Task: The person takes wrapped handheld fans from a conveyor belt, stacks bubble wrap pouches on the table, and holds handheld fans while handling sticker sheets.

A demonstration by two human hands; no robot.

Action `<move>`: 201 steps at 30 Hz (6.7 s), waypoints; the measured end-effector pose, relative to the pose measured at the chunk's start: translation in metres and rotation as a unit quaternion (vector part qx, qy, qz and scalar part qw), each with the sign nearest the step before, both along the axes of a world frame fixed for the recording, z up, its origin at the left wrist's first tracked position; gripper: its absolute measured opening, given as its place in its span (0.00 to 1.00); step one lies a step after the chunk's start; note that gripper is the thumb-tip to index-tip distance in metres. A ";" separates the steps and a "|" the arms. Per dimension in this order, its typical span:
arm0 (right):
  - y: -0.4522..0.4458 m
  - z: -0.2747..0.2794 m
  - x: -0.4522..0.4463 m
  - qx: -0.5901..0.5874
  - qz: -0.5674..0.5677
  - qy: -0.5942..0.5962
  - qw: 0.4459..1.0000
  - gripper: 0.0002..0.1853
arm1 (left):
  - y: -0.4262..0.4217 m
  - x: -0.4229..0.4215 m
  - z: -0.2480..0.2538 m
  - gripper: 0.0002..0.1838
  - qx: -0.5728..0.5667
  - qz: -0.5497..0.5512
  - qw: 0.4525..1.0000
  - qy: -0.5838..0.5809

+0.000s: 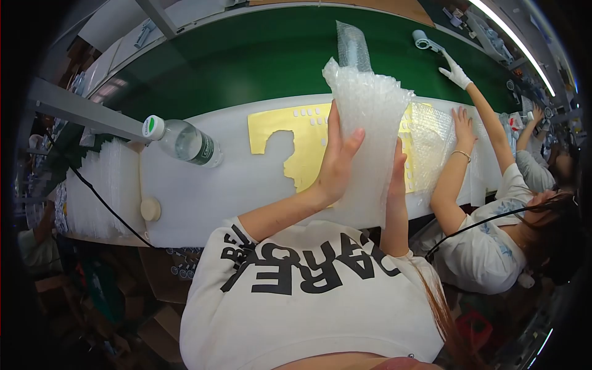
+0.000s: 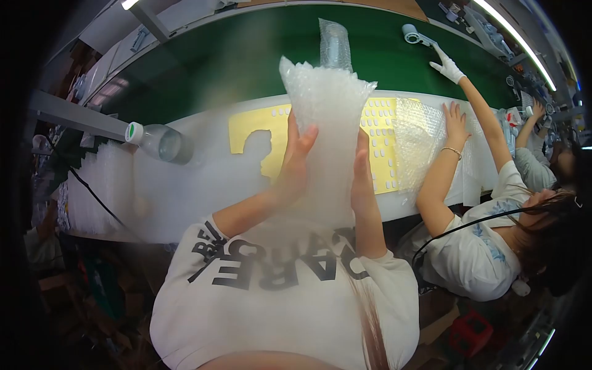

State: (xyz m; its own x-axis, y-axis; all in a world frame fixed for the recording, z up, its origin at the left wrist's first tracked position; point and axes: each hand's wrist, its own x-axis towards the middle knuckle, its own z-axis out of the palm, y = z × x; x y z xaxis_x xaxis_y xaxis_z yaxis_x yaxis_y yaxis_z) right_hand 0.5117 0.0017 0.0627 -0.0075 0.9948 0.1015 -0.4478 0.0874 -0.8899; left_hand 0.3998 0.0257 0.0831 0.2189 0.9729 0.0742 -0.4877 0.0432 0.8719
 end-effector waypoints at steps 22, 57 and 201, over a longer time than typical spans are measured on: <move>0.027 -0.026 0.127 -0.127 -0.141 -0.196 0.962 0.22 | 0.042 0.090 -0.027 0.45 -0.193 0.037 0.913 0.356; 0.003 0.017 -0.056 0.090 0.204 -0.425 0.877 0.08 | 0.012 -0.061 -0.119 0.14 0.068 0.252 0.937 0.232; 0.023 -0.102 -0.085 0.396 -0.020 -0.439 0.806 0.07 | 0.048 -0.024 -0.139 0.10 0.368 0.189 0.669 0.617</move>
